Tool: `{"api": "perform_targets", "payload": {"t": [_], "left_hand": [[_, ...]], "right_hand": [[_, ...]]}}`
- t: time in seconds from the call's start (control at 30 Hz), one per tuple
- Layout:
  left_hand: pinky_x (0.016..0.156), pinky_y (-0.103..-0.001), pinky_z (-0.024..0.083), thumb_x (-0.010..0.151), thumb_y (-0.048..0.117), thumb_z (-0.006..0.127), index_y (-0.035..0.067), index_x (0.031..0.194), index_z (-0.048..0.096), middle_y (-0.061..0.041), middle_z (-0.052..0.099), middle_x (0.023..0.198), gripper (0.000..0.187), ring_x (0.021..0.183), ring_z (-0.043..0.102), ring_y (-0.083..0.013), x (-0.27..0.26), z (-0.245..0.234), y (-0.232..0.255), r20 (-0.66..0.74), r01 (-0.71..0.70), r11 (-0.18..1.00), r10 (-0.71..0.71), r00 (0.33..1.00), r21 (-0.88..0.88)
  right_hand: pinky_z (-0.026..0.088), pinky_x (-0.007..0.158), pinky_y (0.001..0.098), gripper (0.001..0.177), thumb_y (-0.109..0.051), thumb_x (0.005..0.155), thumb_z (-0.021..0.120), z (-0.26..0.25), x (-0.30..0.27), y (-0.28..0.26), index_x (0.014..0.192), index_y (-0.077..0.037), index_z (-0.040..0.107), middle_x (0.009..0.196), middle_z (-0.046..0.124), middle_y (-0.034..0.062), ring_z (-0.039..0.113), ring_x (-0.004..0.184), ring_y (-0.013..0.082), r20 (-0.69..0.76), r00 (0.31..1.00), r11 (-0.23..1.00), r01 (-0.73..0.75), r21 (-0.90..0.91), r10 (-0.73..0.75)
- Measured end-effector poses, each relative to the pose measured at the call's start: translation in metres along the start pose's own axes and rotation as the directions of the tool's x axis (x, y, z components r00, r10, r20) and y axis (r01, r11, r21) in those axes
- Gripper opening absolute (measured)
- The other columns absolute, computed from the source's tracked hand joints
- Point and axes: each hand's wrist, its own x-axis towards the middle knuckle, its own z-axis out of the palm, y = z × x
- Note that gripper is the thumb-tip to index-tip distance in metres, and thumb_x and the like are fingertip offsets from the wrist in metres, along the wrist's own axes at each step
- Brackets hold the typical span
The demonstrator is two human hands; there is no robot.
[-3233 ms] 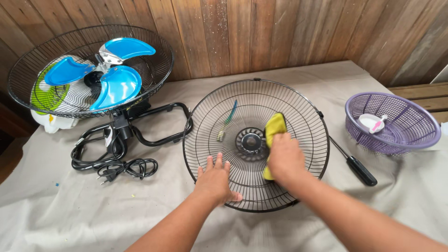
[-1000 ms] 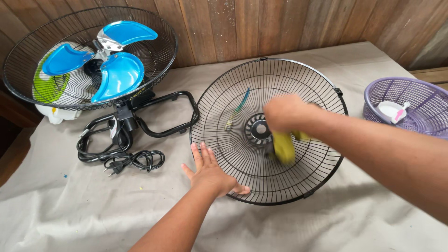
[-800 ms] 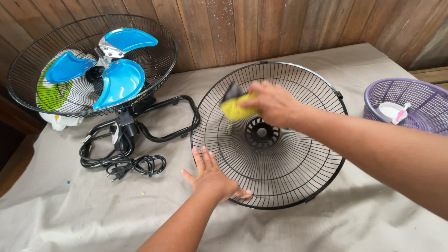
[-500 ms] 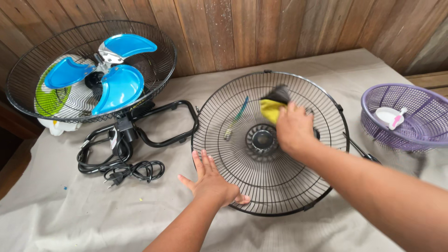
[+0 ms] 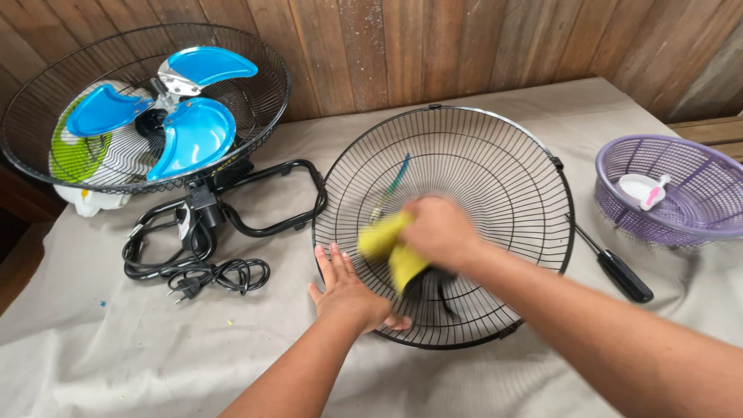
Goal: The person cleans a detached fan cage using a toothbrush and a yellow cloth. They scrub the wire mesh and rim, then wipe the surface with the cloth. The fan base with blades remains on the table nearby.
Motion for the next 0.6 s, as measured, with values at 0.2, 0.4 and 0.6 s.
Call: {"api": "perform_targets", "payload": {"t": [0.2,0.4,0.6], "left_hand": [[0.125,-0.062,0.007,0.066,0.073,0.083,-0.006,0.159,-0.011,-0.019,-0.031,0.169,0.155,0.151,-0.039,-0.0356,-0.022,-0.017,0.004,0.078,-0.004,1.0,0.005,0.997,-0.017],[0.125,-0.062,0.005,0.064,0.074,0.084,-0.005,0.16,-0.012,-0.018,-0.03,0.169,0.158,0.151,-0.038,-0.0348,-0.026,-0.018,0.005,0.069,0.0,1.0,0.001,0.998,-0.013],[0.122,-0.071,0.008,0.062,0.071,0.084,0.006,0.162,-0.008,-0.017,-0.028,0.17,0.151,0.151,-0.04,-0.0361,-0.026,-0.016,0.003,0.08,-0.024,1.0,0.022,0.997,0.016]], "right_hand": [[0.049,0.089,0.0498,0.046,-0.019,0.083,0.073,-0.021,0.072,0.068,0.123,-0.003,0.056,0.12,0.05,0.0203,0.054,0.111,0.0396,-0.301,0.95,0.932,-0.184,-0.311,0.087],[0.054,0.089,0.0431,0.028,-0.015,0.078,0.071,0.056,0.04,0.04,0.106,-0.01,0.072,0.111,0.064,0.0135,0.064,0.104,0.0334,0.028,0.974,0.901,0.221,-0.374,-0.227],[0.052,0.096,0.0423,0.035,-0.023,0.085,0.063,0.058,-0.009,0.005,0.117,-0.022,0.077,0.114,0.072,0.0152,0.069,0.11,0.0326,0.447,0.893,0.984,0.128,-0.126,-0.059]]}}
